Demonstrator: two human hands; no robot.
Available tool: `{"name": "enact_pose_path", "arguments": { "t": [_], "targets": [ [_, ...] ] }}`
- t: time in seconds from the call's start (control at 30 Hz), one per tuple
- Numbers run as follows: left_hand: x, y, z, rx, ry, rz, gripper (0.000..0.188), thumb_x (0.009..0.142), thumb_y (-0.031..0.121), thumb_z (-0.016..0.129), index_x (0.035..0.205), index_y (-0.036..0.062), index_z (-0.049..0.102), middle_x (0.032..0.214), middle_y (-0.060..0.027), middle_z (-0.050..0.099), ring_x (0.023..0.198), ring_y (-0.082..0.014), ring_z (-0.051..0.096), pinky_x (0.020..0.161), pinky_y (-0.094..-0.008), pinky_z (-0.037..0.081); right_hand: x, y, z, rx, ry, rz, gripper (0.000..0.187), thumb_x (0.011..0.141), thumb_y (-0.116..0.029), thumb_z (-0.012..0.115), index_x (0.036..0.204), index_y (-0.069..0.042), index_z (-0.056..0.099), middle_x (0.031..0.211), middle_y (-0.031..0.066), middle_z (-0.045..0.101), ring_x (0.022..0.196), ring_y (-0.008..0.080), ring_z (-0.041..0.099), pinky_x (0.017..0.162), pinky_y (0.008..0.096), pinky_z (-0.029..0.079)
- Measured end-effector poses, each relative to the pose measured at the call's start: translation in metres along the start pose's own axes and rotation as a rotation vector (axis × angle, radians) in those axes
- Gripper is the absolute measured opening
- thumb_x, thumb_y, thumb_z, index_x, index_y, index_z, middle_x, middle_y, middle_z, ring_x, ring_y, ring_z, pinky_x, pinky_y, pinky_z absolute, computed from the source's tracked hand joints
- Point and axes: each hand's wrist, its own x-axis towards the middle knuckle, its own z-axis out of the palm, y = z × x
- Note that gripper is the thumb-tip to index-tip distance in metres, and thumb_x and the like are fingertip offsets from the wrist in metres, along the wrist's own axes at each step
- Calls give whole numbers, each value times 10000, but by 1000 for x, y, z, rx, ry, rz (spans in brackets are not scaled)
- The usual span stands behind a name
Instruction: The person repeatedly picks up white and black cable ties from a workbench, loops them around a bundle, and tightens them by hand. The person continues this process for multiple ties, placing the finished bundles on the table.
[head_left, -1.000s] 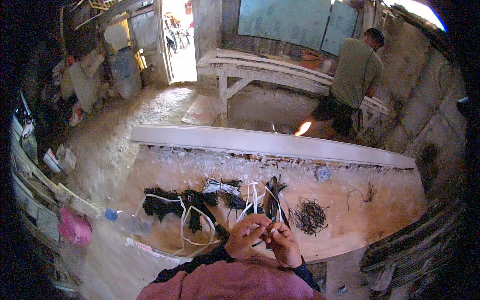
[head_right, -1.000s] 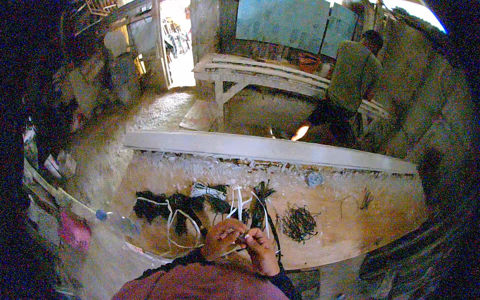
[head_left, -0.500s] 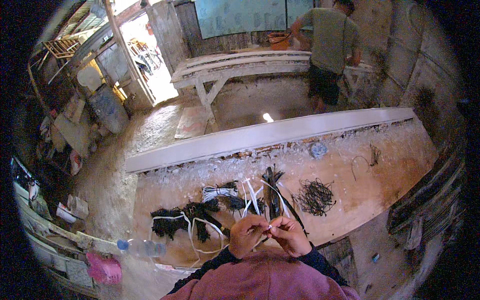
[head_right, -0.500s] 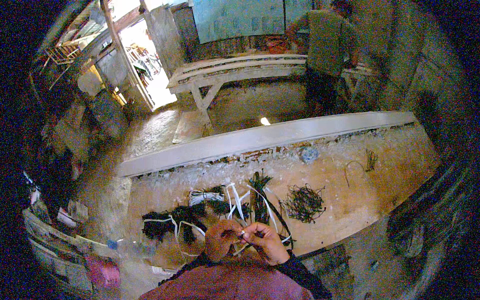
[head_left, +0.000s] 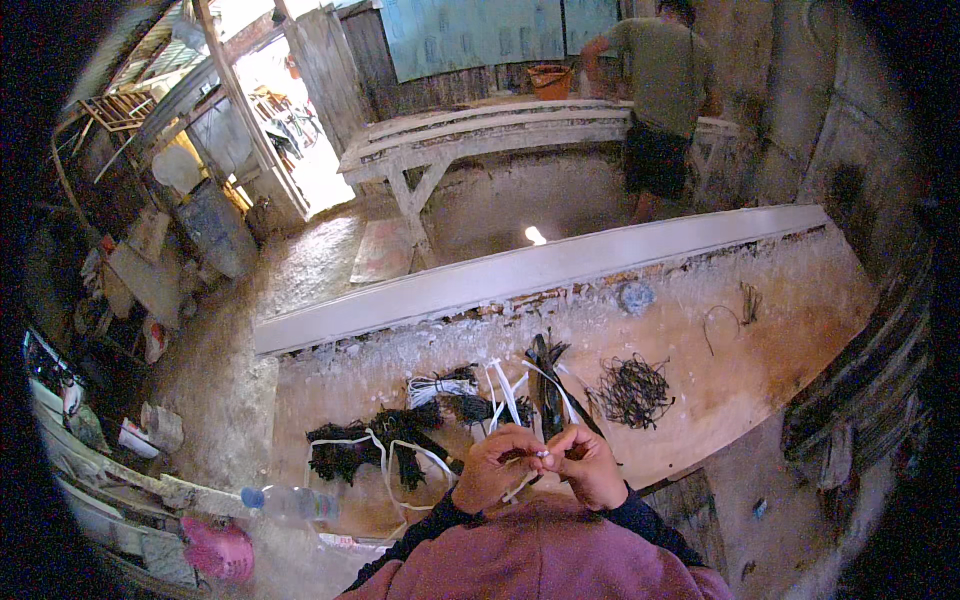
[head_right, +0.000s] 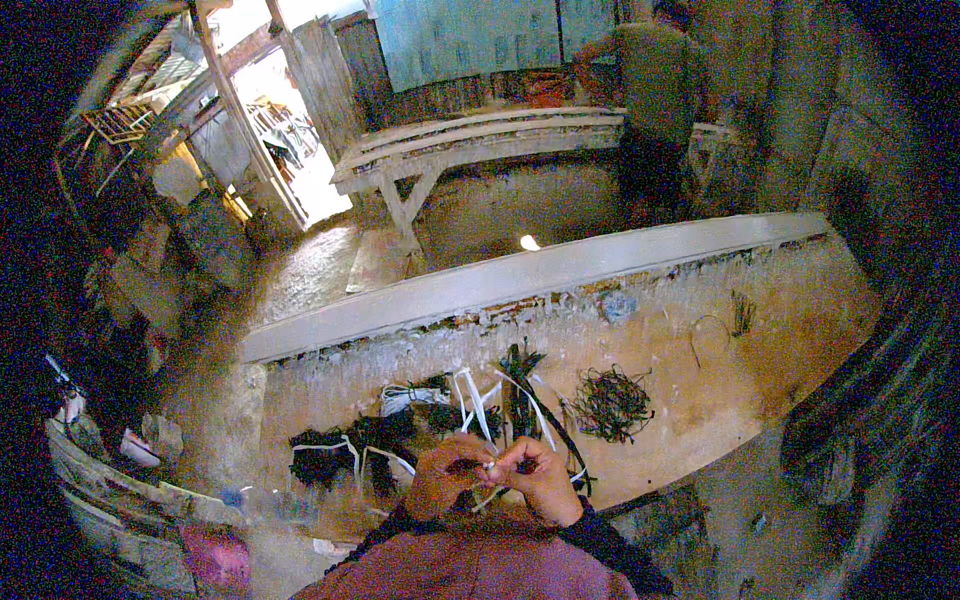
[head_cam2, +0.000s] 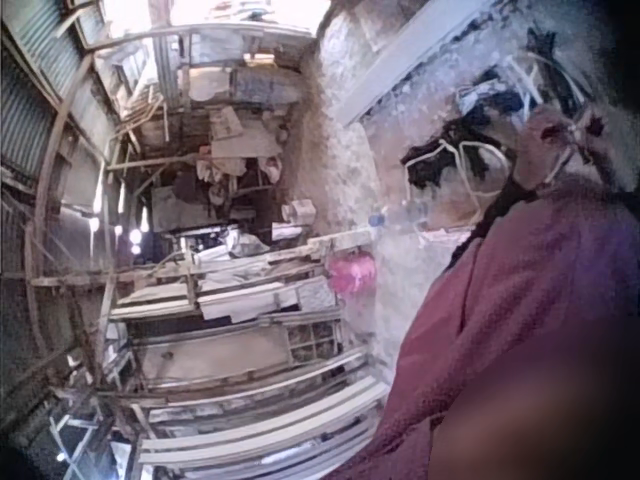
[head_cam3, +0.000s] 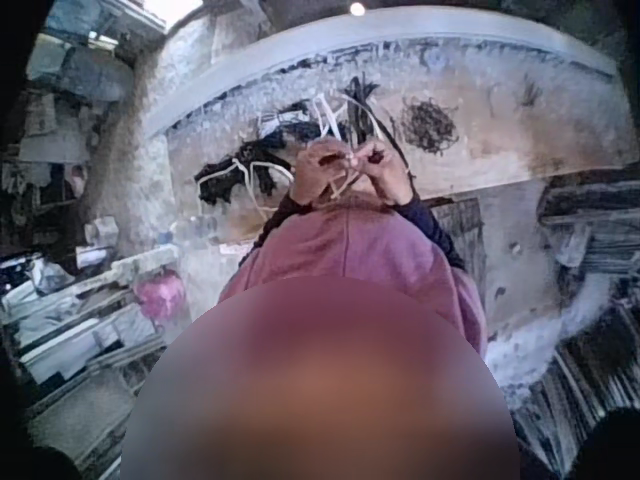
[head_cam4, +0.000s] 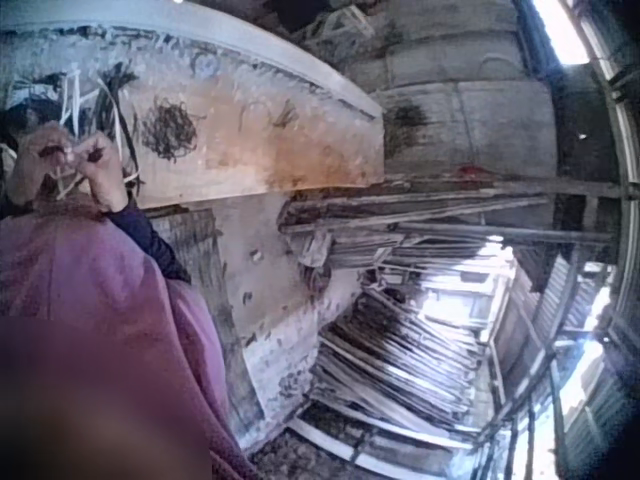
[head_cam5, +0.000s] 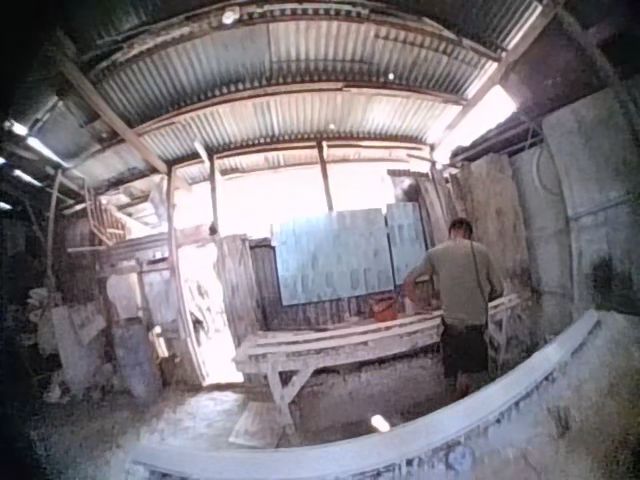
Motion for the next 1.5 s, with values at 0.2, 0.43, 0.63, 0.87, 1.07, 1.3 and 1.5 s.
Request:
{"name": "enact_pose_path", "arguments": {
  "t": [0.2,0.43,0.63,0.87,1.07,1.3,1.5],
  "targets": [
    [-2,-1,-5,-22,-88,-157,138,737,51,645,862,18,595,866,-47,559,799,-129,548,731,-245,440,0,-7,9,-99,46,15,123,742,37,613,841,-17,563,750,54,566,702,145,559,654,272,470],
    [-2,13,-7,-29,-37,-212,150,728,56,654,863,21,598,858,-46,591,827,-133,566,747,-248,448,1,-14,8,-107,-17,-2,72,736,44,611,767,-8,573,747,61,563,699,145,561,656,270,472],
    [1,23,-7,13,-45,-307,145,731,49,651,859,18,589,871,-47,594,828,-129,570,760,-246,453,-1,-12,7,-115,18,21,74,731,58,607,755,-2,571,756,61,566,714,142,561,668,266,465],
    [-1,13,-13,-140,-114,-181,120,742,25,633,844,25,570,888,-43,590,845,-127,564,757,-244,456,-2,-17,11,-137,-22,2,64,723,54,619,748,2,591,774,68,577,728,145,565,681,254,458],
    [-2,10,-11,78,9,-151,61,771,23,591,822,33,561,870,-41,590,831,-125,563,716,-251,462,-2,-18,16,-357,13,-36,150,744,31,620,864,-26,551,735,17,531,682,79,511,645,213,434],
    [-5,8,-4,24,152,-168,74,783,80,595,834,46,554,857,-38,606,765,-117,570,648,-240,460,-2,-19,20,-151,23,-45,247,751,24,613,863,-79,419,739,-25,448,655,54,435,605,187,387],
    [-4,20,-17,32,-99,-205,133,770,137,627,868,54,594,869,-39,624,754,-114,580,637,-250,463,-6,-26,14,-184,-37,-13,246,753,19,609,879,-76,421,758,-16,441,695,71,444,649,196,385]
  ]
}}
